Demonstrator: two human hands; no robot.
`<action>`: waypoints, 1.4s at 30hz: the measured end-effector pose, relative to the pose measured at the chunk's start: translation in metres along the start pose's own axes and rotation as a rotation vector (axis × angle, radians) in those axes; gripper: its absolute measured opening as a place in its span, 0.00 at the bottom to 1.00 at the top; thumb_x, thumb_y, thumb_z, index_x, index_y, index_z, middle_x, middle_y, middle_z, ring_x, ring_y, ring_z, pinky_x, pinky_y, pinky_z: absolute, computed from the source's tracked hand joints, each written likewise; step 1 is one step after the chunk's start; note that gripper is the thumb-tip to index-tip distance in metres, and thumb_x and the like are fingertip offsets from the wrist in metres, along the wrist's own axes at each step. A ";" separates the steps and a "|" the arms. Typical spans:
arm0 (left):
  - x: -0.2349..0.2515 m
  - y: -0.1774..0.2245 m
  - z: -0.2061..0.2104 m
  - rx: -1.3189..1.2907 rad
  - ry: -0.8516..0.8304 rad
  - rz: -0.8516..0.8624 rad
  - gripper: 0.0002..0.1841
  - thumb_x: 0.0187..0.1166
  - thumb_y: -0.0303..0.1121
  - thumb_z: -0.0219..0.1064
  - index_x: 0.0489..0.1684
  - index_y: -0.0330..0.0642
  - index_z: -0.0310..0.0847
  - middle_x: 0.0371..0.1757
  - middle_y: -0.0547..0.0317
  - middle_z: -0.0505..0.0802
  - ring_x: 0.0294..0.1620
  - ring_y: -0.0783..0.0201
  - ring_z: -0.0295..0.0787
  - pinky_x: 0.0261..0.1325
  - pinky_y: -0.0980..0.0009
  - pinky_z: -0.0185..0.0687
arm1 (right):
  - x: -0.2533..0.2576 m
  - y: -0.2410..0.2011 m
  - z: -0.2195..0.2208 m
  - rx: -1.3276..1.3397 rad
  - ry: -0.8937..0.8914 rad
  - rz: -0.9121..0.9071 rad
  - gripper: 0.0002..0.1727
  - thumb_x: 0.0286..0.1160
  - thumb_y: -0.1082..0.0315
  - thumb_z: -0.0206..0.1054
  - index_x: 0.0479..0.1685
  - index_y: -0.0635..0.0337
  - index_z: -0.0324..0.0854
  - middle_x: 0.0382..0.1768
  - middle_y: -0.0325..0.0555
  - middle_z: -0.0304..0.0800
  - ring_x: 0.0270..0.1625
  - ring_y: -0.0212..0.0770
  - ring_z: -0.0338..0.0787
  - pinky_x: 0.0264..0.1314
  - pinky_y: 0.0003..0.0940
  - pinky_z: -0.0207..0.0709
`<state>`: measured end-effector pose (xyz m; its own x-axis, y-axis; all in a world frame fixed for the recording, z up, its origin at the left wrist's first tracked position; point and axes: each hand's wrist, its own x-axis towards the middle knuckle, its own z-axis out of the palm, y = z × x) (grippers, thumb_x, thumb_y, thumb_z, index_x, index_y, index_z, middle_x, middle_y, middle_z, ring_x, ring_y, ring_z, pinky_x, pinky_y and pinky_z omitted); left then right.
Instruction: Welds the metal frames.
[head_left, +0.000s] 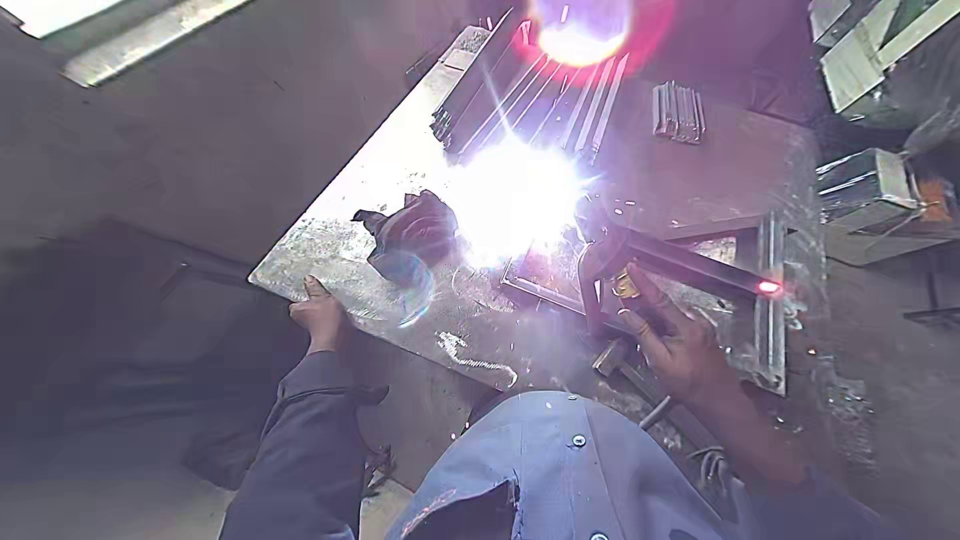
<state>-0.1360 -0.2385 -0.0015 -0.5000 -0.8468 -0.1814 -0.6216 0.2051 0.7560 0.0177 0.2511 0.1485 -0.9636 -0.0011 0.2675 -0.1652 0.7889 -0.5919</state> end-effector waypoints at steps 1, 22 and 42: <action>-0.008 0.009 -0.004 0.025 -0.016 -0.018 0.37 0.93 0.55 0.50 0.78 0.22 0.69 0.76 0.33 0.82 0.82 0.50 0.77 0.85 0.57 0.66 | 0.000 0.000 0.001 0.004 0.001 -0.002 0.29 0.86 0.50 0.61 0.84 0.46 0.75 0.54 0.49 0.94 0.48 0.36 0.93 0.51 0.35 0.87; -0.001 0.005 -0.003 0.072 -0.011 -0.006 0.38 0.92 0.56 0.51 0.76 0.20 0.70 0.74 0.29 0.83 0.81 0.48 0.78 0.83 0.57 0.69 | -0.001 -0.002 0.001 -0.025 -0.017 0.000 0.29 0.87 0.50 0.60 0.86 0.42 0.73 0.55 0.49 0.94 0.50 0.39 0.93 0.54 0.38 0.87; 0.012 -0.003 0.004 0.043 0.012 0.000 0.36 0.92 0.54 0.54 0.74 0.21 0.72 0.72 0.31 0.85 0.79 0.50 0.81 0.82 0.59 0.70 | 0.000 -0.005 0.002 -0.040 -0.044 0.023 0.29 0.87 0.48 0.59 0.87 0.40 0.71 0.55 0.49 0.94 0.48 0.39 0.93 0.52 0.40 0.87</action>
<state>-0.1424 -0.2473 -0.0085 -0.4931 -0.8524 -0.1741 -0.6473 0.2257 0.7280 0.0181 0.2458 0.1499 -0.9755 -0.0091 0.2198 -0.1353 0.8127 -0.5667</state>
